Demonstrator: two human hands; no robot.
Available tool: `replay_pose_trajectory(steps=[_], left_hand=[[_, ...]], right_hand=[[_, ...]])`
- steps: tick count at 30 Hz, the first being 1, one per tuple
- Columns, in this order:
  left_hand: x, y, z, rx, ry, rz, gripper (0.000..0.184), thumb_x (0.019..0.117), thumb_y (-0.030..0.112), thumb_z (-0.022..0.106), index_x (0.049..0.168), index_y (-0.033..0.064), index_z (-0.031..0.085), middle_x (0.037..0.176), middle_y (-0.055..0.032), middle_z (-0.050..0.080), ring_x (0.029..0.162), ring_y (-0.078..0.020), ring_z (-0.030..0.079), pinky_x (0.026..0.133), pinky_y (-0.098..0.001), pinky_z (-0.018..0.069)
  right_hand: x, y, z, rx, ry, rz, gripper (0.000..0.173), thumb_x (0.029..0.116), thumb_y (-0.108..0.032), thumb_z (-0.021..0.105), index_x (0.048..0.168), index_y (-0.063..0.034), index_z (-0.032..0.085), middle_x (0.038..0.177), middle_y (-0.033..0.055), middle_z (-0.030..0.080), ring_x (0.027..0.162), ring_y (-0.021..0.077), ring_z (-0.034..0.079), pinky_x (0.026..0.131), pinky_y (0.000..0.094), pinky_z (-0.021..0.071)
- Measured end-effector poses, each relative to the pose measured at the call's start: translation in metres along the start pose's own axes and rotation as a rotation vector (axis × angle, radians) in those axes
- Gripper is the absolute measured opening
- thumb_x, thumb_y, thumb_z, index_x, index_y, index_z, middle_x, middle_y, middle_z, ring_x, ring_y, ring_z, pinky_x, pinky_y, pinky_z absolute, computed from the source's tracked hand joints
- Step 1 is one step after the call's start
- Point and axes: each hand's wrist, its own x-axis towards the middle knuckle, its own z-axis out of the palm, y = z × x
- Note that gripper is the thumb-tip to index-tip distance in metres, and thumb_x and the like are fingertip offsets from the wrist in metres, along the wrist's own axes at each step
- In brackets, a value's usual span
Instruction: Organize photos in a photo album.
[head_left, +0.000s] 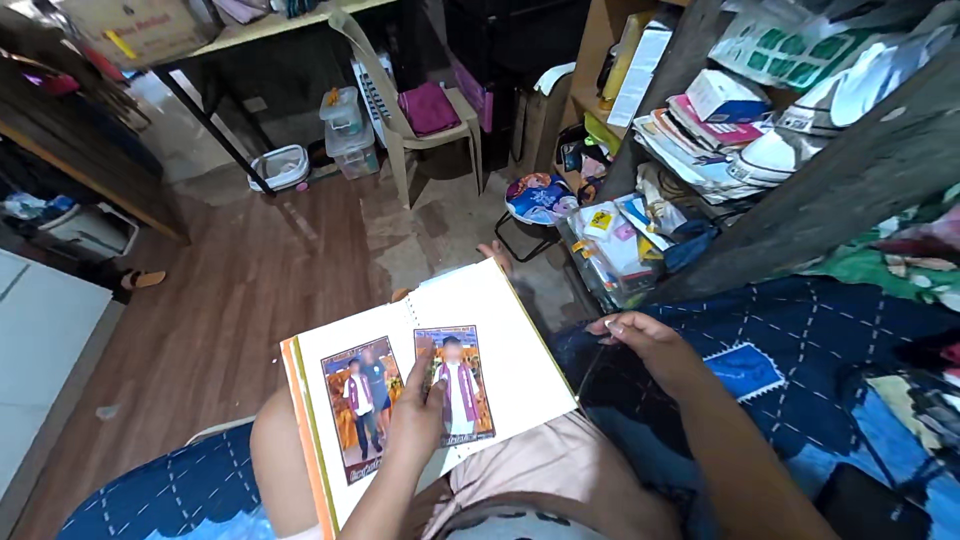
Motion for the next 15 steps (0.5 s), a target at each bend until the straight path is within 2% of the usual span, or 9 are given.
replay_pose_trajectory(steps=[2,6,9,12,15], left_hand=[[0.000,0.001,0.001,0.004,-0.005,0.010,0.044,0.1065,0.017,0.053,0.151,0.0208,0.049,0.146,-0.0047,0.057,0.114,-0.0143,0.065,0.096,-0.0377,0.0531],[0.004,0.012,0.005,-0.182,0.015,0.108,0.041,0.1052,0.017,0.054,0.146,0.0139,0.053,0.142,-0.0062,0.059,0.109,-0.0100,0.066,0.091,-0.0314,0.0547],[0.011,0.025,0.012,-0.332,0.017,0.186,0.049,0.1036,0.013,0.055,0.151,0.0109,0.045,0.150,-0.0080,0.052,0.113,-0.0098,0.065,0.093,-0.0294,0.0561],[0.021,0.030,0.020,-0.320,-0.068,0.184,0.060,0.1021,0.011,0.058,0.157,0.0118,0.035,0.154,-0.0097,0.047,0.107,-0.0099,0.067,0.088,-0.0288,0.0572],[0.029,0.024,0.026,-0.281,-0.106,0.161,0.065,0.1007,0.010,0.059,0.159,0.0118,0.031,0.152,-0.0112,0.048,0.099,-0.0097,0.068,0.084,-0.0281,0.0573]], right_hand=[[-0.003,0.007,-0.012,0.040,0.002,-0.024,0.017,0.0986,-0.011,0.049,0.096,-0.0023,0.063,0.106,0.0065,0.074,0.097,0.0144,0.071,0.090,0.0328,0.0575],[-0.014,0.012,-0.019,0.132,-0.001,-0.064,0.016,0.0969,-0.014,0.050,0.092,-0.0075,0.064,0.104,0.0049,0.076,0.097,0.0165,0.072,0.088,0.0344,0.0585],[-0.019,0.008,-0.016,0.207,-0.025,-0.088,0.015,0.0974,-0.015,0.051,0.090,-0.0121,0.063,0.103,0.0039,0.076,0.096,0.0171,0.073,0.088,0.0345,0.0591],[-0.021,0.003,-0.013,0.228,-0.028,-0.106,0.016,0.0977,-0.015,0.051,0.089,-0.0131,0.064,0.103,0.0044,0.076,0.096,0.0171,0.073,0.088,0.0337,0.0588],[-0.020,0.002,-0.013,0.230,-0.029,-0.102,0.016,0.0976,-0.014,0.051,0.089,-0.0126,0.064,0.103,0.0044,0.077,0.095,0.0165,0.073,0.087,0.0328,0.0588]])
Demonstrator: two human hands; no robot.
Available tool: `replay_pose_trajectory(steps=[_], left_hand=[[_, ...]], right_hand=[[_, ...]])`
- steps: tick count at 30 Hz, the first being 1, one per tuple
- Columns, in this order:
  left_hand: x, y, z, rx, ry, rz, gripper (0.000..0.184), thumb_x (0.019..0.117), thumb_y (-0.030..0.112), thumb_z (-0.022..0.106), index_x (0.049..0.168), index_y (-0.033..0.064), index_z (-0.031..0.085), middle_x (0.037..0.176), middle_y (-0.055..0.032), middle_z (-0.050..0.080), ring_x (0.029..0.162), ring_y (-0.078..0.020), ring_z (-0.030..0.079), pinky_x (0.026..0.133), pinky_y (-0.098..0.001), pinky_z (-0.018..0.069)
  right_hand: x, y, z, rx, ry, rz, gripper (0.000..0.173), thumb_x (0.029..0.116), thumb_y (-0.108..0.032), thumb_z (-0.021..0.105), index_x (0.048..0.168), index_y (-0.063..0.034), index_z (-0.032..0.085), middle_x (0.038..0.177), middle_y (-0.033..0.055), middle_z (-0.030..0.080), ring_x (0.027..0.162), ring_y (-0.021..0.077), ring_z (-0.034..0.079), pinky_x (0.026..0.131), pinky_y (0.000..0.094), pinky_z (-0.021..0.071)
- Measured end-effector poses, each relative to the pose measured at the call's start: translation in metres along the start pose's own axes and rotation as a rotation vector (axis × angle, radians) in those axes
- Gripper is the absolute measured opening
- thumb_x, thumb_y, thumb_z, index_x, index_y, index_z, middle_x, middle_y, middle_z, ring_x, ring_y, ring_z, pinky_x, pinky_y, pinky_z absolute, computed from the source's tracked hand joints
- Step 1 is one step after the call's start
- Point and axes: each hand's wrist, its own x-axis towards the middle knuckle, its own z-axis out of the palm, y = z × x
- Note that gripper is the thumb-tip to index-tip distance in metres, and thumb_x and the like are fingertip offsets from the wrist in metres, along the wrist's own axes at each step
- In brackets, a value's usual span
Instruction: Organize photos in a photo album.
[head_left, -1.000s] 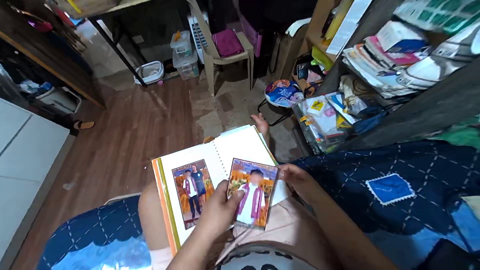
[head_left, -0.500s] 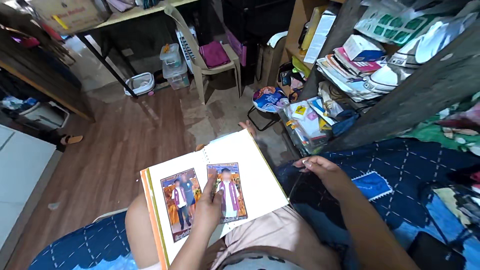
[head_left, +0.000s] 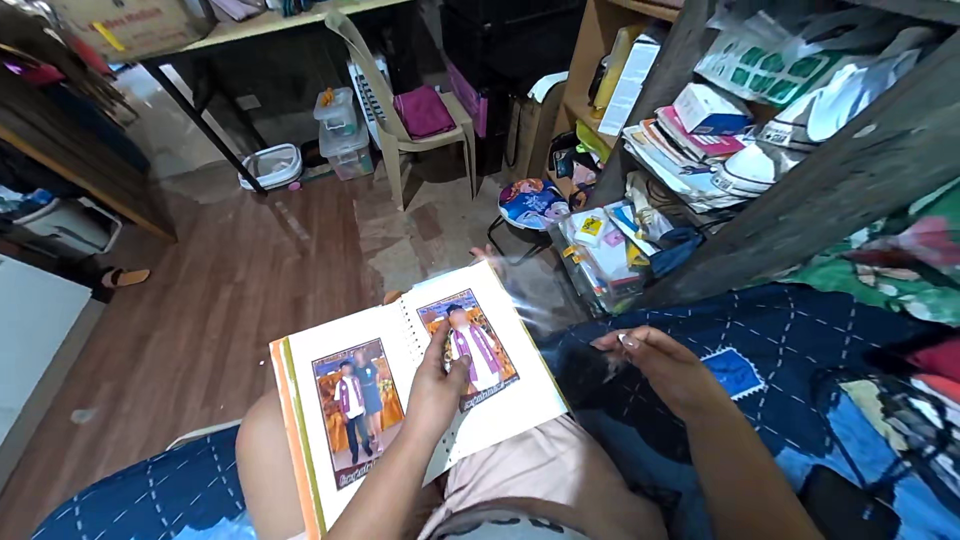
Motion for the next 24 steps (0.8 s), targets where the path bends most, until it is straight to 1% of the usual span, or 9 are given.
replay_pose_trajectory(steps=[5,9,12,14,15,17,19,21,24], left_hand=[[0.002,-0.010,0.000,0.025,-0.002,0.012,0.065,0.0997,0.008,0.061,0.158,0.0150,0.033,0.154,-0.0098,0.047,0.107,-0.0104,0.068,0.088,-0.0289,0.0573],[-0.001,-0.013,0.001,-0.016,-0.049,0.077,0.066,0.0999,0.008,0.062,0.159,0.0130,0.033,0.159,-0.0085,0.042,0.122,-0.0092,0.062,0.099,-0.0284,0.0538],[0.000,-0.013,0.002,0.048,-0.065,0.021,0.068,0.1005,0.010,0.062,0.161,0.0147,0.030,0.161,-0.0081,0.040,0.119,-0.0092,0.063,0.097,-0.0283,0.0538],[0.002,-0.012,0.001,0.097,-0.041,-0.010,0.071,0.0995,0.010,0.063,0.161,0.0155,0.028,0.159,-0.0112,0.041,0.118,-0.0125,0.064,0.096,-0.0304,0.0538],[0.002,-0.011,0.001,0.137,-0.024,-0.011,0.073,0.0986,0.010,0.065,0.161,0.0155,0.028,0.159,-0.0143,0.041,0.121,-0.0155,0.062,0.099,-0.0321,0.0531],[0.002,-0.009,0.004,0.261,0.037,0.004,0.074,0.0965,0.013,0.068,0.160,0.0150,0.031,0.155,-0.0207,0.040,0.122,-0.0222,0.060,0.097,-0.0347,0.0531],[0.000,-0.005,0.007,0.379,0.081,0.012,0.072,0.0968,0.015,0.068,0.160,0.0147,0.033,0.157,-0.0261,0.034,0.125,-0.0278,0.058,0.097,-0.0363,0.0533],[-0.002,-0.003,0.011,0.457,0.105,0.016,0.071,0.0978,0.016,0.067,0.160,0.0137,0.033,0.160,-0.0272,0.027,0.120,-0.0267,0.061,0.093,-0.0340,0.0548],[-0.004,-0.005,0.013,0.560,0.100,0.063,0.071,0.0988,0.021,0.066,0.160,0.0113,0.031,0.162,-0.0263,0.024,0.102,-0.0197,0.068,0.085,-0.0305,0.0572]], right_hand=[[-0.004,-0.002,0.003,-0.056,0.015,0.036,0.017,0.0974,-0.011,0.047,0.091,-0.0106,0.063,0.101,0.0037,0.076,0.093,0.0158,0.073,0.086,0.0328,0.0591],[-0.008,-0.006,0.006,-0.056,0.012,0.050,0.016,0.0976,-0.013,0.049,0.093,-0.0099,0.064,0.101,0.0043,0.076,0.093,0.0168,0.073,0.086,0.0342,0.0599],[-0.012,-0.010,0.011,-0.066,0.002,0.025,0.015,0.0982,-0.016,0.052,0.092,-0.0121,0.065,0.100,0.0022,0.076,0.093,0.0150,0.072,0.087,0.0332,0.0591],[-0.014,-0.014,0.016,-0.084,0.001,0.014,0.014,0.0975,-0.016,0.053,0.093,-0.0129,0.066,0.100,0.0006,0.076,0.093,0.0134,0.072,0.087,0.0320,0.0593],[-0.015,-0.016,0.018,-0.097,-0.009,0.013,0.013,0.0971,-0.016,0.054,0.094,-0.0124,0.066,0.100,0.0003,0.075,0.094,0.0133,0.072,0.088,0.0324,0.0593],[-0.018,-0.021,0.021,-0.118,-0.036,0.008,0.013,0.0972,-0.018,0.055,0.096,-0.0129,0.067,0.100,-0.0016,0.075,0.094,0.0114,0.072,0.088,0.0309,0.0585],[-0.021,-0.026,0.026,-0.121,-0.058,-0.005,0.014,0.0971,-0.018,0.056,0.099,-0.0129,0.068,0.099,-0.0027,0.076,0.093,0.0102,0.072,0.088,0.0293,0.0589],[-0.024,-0.033,0.032,-0.119,-0.090,-0.027,0.014,0.0987,-0.017,0.056,0.100,-0.0148,0.069,0.099,-0.0041,0.076,0.094,0.0089,0.072,0.089,0.0283,0.0585],[-0.029,-0.038,0.039,-0.171,-0.135,-0.017,0.013,0.0990,-0.018,0.057,0.102,-0.0122,0.068,0.099,-0.0032,0.075,0.094,0.0095,0.071,0.089,0.0297,0.0587]])
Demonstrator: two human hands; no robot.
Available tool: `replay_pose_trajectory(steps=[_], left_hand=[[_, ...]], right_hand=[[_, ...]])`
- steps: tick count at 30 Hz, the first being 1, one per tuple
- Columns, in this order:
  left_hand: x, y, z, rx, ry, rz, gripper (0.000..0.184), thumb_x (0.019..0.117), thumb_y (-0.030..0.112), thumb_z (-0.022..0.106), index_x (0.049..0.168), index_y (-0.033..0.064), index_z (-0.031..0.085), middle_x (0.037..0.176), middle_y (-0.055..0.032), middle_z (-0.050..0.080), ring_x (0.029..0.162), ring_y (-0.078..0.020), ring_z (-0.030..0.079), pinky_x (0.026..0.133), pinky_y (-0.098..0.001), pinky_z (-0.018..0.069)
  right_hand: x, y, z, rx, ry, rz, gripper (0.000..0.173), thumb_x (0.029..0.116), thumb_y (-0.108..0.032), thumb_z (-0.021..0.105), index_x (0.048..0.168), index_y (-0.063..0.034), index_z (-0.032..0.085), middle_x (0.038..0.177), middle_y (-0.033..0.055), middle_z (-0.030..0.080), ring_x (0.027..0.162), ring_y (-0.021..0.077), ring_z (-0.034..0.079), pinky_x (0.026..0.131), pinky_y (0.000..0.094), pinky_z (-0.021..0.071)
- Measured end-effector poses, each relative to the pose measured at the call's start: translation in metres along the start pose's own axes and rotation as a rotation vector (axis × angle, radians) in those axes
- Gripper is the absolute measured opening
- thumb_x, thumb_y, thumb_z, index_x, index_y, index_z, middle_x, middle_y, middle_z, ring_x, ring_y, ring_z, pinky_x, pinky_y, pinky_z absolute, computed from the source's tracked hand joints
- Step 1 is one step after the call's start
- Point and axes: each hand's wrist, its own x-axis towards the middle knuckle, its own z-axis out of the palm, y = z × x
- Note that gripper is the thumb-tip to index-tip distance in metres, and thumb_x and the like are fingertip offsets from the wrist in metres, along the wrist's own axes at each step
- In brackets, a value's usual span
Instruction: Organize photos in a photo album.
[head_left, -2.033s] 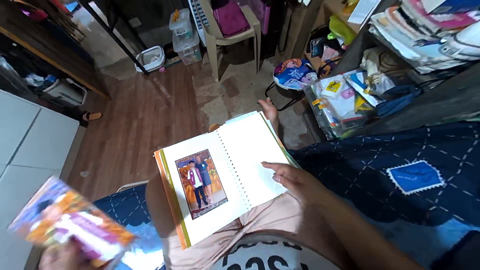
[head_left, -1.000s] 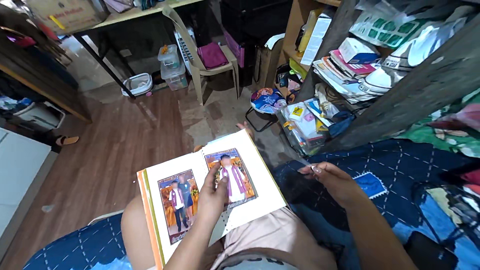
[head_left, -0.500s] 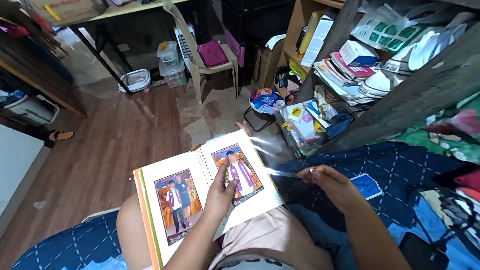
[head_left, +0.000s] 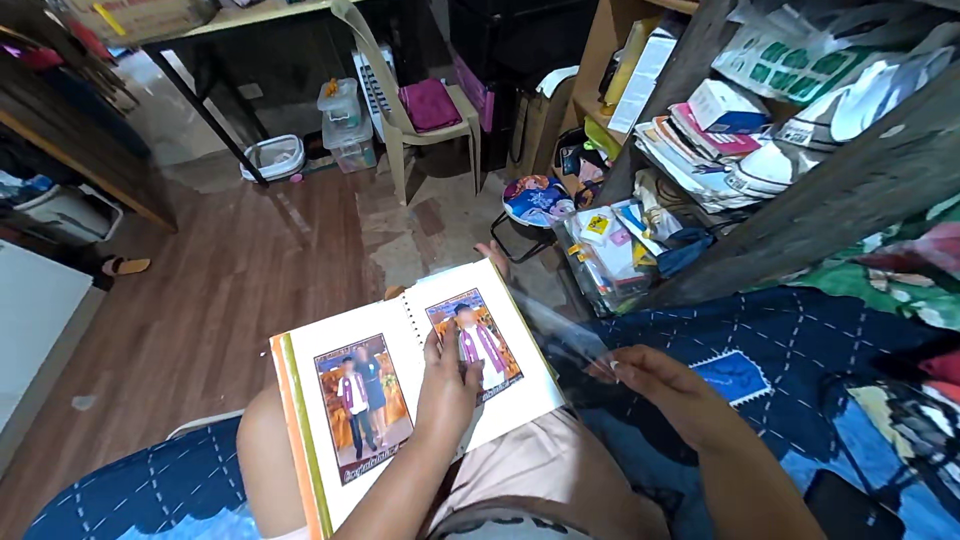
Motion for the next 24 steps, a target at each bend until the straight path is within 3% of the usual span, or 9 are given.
replay_pose_trajectory(steps=[2,5,7,10,14,17,22,24], left_hand=[[0.000,-0.002,0.002,0.038,-0.017,0.028,0.070,0.0996,0.022,0.065,0.160,0.0096,0.032,0.163,-0.0242,0.024,0.105,-0.0203,0.068,0.087,-0.0317,0.0570],[0.002,0.002,0.002,0.084,-0.097,-0.007,0.072,0.1008,0.022,0.063,0.162,0.0096,0.026,0.167,-0.0203,0.019,0.115,-0.0235,0.065,0.093,-0.0340,0.0555],[0.003,0.005,0.000,0.134,-0.158,-0.048,0.074,0.1015,0.024,0.062,0.163,0.0111,0.022,0.168,-0.0188,0.016,0.120,-0.0249,0.064,0.096,-0.0350,0.0543],[0.005,0.004,0.000,0.179,-0.186,-0.068,0.075,0.1015,0.026,0.062,0.163,0.0088,0.022,0.170,-0.0175,0.015,0.123,-0.0273,0.063,0.099,-0.0382,0.0539],[0.005,0.001,0.002,0.156,-0.157,-0.045,0.077,0.0998,0.028,0.066,0.162,0.0099,0.024,0.168,-0.0197,0.018,0.119,-0.0270,0.065,0.096,-0.0384,0.0550],[0.004,0.003,0.003,0.166,-0.138,-0.038,0.082,0.0976,0.030,0.069,0.162,0.0081,0.024,0.167,-0.0217,0.019,0.122,-0.0302,0.064,0.097,-0.0406,0.0546],[0.001,-0.010,0.013,0.125,0.005,0.131,0.081,0.0907,0.019,0.073,0.158,0.0022,0.032,0.161,-0.0288,0.030,0.120,-0.0365,0.064,0.092,-0.0454,0.0567],[0.001,-0.018,0.018,0.130,0.072,0.250,0.068,0.0922,0.013,0.067,0.154,0.0002,0.040,0.157,-0.0265,0.040,0.128,-0.0374,0.060,0.099,-0.0462,0.0543]], right_hand=[[0.001,-0.002,0.005,-0.021,-0.031,0.040,0.011,0.0959,-0.016,0.059,0.104,-0.0082,0.060,0.101,0.0004,0.073,0.091,0.0127,0.072,0.084,0.0311,0.0611],[0.008,-0.002,0.012,-0.036,-0.050,0.127,0.029,0.0914,-0.007,0.060,0.118,-0.0028,0.050,0.096,0.0034,0.072,0.079,0.0145,0.072,0.072,0.0312,0.0619],[0.015,0.003,0.015,-0.045,-0.054,0.177,0.037,0.0908,-0.006,0.060,0.127,-0.0025,0.050,0.091,0.0030,0.072,0.073,0.0132,0.071,0.067,0.0287,0.0605],[0.021,0.006,0.021,-0.115,-0.076,0.242,0.028,0.0966,-0.008,0.056,0.123,0.0009,0.056,0.095,0.0059,0.070,0.077,0.0131,0.070,0.069,0.0281,0.0589],[0.024,-0.002,0.046,-0.306,-0.127,0.222,0.032,0.1014,-0.018,0.056,0.124,0.0031,0.060,0.109,0.0142,0.068,0.093,0.0193,0.069,0.083,0.0376,0.0582],[0.023,-0.014,0.078,-0.516,-0.165,0.103,0.042,0.1011,-0.033,0.059,0.123,0.0027,0.063,0.110,0.0176,0.070,0.096,0.0255,0.070,0.085,0.0430,0.0575],[0.025,-0.027,0.139,-0.852,-0.101,-0.153,0.069,0.0864,-0.061,0.069,0.118,0.0003,0.067,0.102,0.0166,0.072,0.095,0.0345,0.071,0.083,0.0541,0.0572],[0.028,-0.029,0.157,-0.965,-0.034,-0.242,0.073,0.0823,-0.065,0.069,0.118,-0.0021,0.069,0.106,0.0166,0.073,0.097,0.0343,0.072,0.082,0.0525,0.0579]])
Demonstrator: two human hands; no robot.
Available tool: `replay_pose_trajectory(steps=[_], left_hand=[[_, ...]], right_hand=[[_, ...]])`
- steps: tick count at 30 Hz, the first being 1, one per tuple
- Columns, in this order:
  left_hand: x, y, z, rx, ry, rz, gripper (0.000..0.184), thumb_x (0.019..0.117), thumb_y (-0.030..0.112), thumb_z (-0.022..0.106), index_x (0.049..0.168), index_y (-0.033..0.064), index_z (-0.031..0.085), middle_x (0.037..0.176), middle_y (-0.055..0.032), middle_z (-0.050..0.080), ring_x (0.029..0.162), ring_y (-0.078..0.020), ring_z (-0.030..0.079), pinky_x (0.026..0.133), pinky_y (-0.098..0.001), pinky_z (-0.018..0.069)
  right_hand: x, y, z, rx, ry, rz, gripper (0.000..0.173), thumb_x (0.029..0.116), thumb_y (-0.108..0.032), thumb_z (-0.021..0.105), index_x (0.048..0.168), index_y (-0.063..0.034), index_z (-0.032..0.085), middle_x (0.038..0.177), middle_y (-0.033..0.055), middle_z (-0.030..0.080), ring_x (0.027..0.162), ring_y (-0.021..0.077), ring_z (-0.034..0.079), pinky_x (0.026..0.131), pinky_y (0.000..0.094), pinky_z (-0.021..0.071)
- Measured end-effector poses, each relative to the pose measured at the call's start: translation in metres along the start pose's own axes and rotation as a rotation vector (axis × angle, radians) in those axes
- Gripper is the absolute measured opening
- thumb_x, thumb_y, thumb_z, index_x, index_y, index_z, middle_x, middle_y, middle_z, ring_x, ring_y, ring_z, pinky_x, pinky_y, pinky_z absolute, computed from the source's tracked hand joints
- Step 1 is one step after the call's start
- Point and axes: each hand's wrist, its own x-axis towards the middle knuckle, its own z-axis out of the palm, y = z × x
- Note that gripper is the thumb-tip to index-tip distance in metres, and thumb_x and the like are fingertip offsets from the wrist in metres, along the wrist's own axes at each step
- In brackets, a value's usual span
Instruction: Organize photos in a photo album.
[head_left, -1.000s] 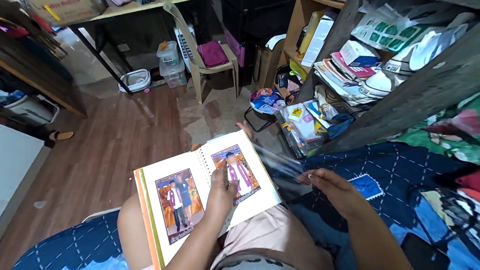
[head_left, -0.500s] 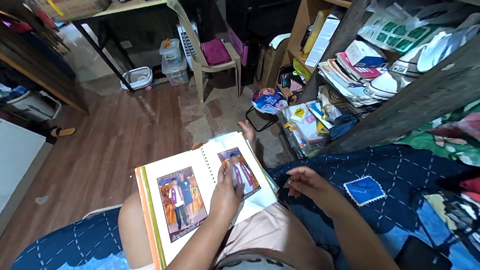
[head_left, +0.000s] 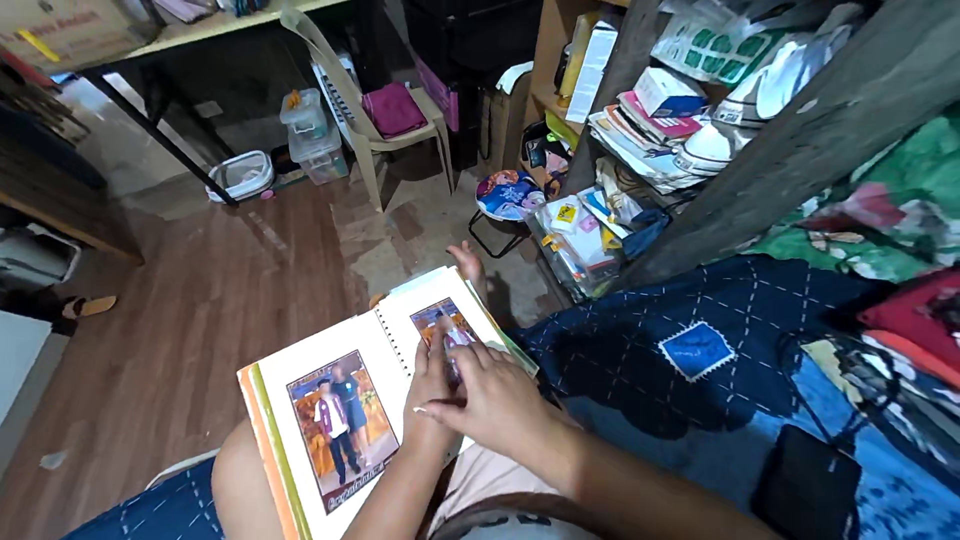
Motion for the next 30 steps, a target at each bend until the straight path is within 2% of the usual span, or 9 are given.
replay_pose_trajectory(steps=[3,5,9,11,15,18,23,26,30], left_hand=[[0.000,-0.006,0.004,0.071,0.003,0.119,0.048,0.0960,0.010,0.058,0.143,-0.0005,0.057,0.153,-0.0137,0.052,0.148,-0.0371,0.040,0.121,-0.0458,0.0325],[0.002,0.006,-0.004,0.187,-0.102,0.019,0.049,0.1006,0.015,0.055,0.149,0.0055,0.052,0.155,-0.0110,0.050,0.146,-0.0324,0.043,0.118,-0.0408,0.0370],[0.005,0.012,-0.008,0.112,-0.168,-0.127,0.071,0.0945,0.020,0.067,0.158,0.0085,0.038,0.162,-0.0247,0.032,0.135,-0.0372,0.054,0.102,-0.0449,0.0520],[0.007,0.014,-0.012,0.070,-0.210,-0.194,0.085,0.0923,0.025,0.072,0.162,0.0108,0.026,0.164,-0.0257,0.025,0.131,-0.0355,0.057,0.101,-0.0449,0.0523],[0.013,0.014,-0.016,0.049,-0.244,-0.267,0.088,0.0954,0.040,0.070,0.163,0.0097,0.022,0.164,-0.0246,0.027,0.128,-0.0327,0.059,0.101,-0.0439,0.0517],[0.016,0.009,-0.017,-0.009,-0.250,-0.299,0.083,0.0968,0.035,0.069,0.163,0.0121,0.024,0.165,-0.0219,0.027,0.126,-0.0326,0.061,0.100,-0.0450,0.0523],[0.019,0.006,-0.021,-0.080,-0.276,-0.339,0.084,0.0957,0.031,0.071,0.163,0.0132,0.024,0.165,-0.0204,0.028,0.132,-0.0308,0.056,0.105,-0.0441,0.0488],[0.019,0.007,-0.020,-0.072,-0.275,-0.349,0.084,0.0957,0.030,0.071,0.163,0.0139,0.023,0.166,-0.0206,0.026,0.138,-0.0309,0.051,0.109,-0.0446,0.0460],[0.020,0.007,-0.020,-0.084,-0.264,-0.356,0.084,0.0955,0.028,0.072,0.163,0.0144,0.024,0.166,-0.0200,0.025,0.138,-0.0298,0.051,0.108,-0.0426,0.0470]], right_hand=[[0.009,-0.009,0.003,-0.068,0.000,0.009,0.064,0.0873,-0.057,0.068,0.123,-0.0038,0.068,0.113,0.0168,0.072,0.100,0.0332,0.072,0.084,0.0494,0.0576],[0.015,-0.010,-0.002,-0.074,-0.047,0.058,0.054,0.0934,-0.047,0.065,0.123,-0.0024,0.067,0.116,0.0184,0.071,0.103,0.0341,0.071,0.086,0.0486,0.0570],[0.026,0.000,-0.016,-0.077,-0.184,0.152,0.036,0.1014,-0.031,0.055,0.117,-0.0019,0.070,0.115,0.0187,0.070,0.105,0.0341,0.069,0.089,0.0488,0.0549],[0.033,0.008,-0.027,-0.048,-0.295,0.200,0.034,0.1045,-0.026,0.049,0.115,-0.0014,0.070,0.115,0.0191,0.069,0.108,0.0343,0.067,0.094,0.0501,0.0520],[0.046,0.034,-0.053,0.115,-0.443,0.354,0.036,0.1082,-0.027,0.046,0.122,-0.0028,0.068,0.127,0.0168,0.064,0.119,0.0306,0.063,0.103,0.0487,0.0483],[0.039,0.071,-0.052,0.329,-0.294,0.373,0.032,0.1075,-0.020,0.049,0.121,0.0038,0.066,0.117,0.0211,0.068,0.106,0.0307,0.068,0.097,0.0477,0.0536],[0.042,0.112,-0.062,0.621,-0.196,0.534,0.028,0.1075,-0.016,0.047,0.118,0.0066,0.061,0.101,0.0170,0.068,0.085,0.0198,0.068,0.081,0.0383,0.0566],[0.048,0.126,-0.070,0.646,-0.192,0.633,0.025,0.1078,-0.016,0.050,0.117,0.0044,0.060,0.096,0.0115,0.064,0.077,0.0123,0.062,0.073,0.0297,0.0533],[0.055,0.143,-0.070,0.624,-0.206,0.672,0.024,0.1082,-0.017,0.050,0.118,0.0021,0.060,0.087,0.0080,0.060,0.068,0.0098,0.059,0.068,0.0275,0.0527]])
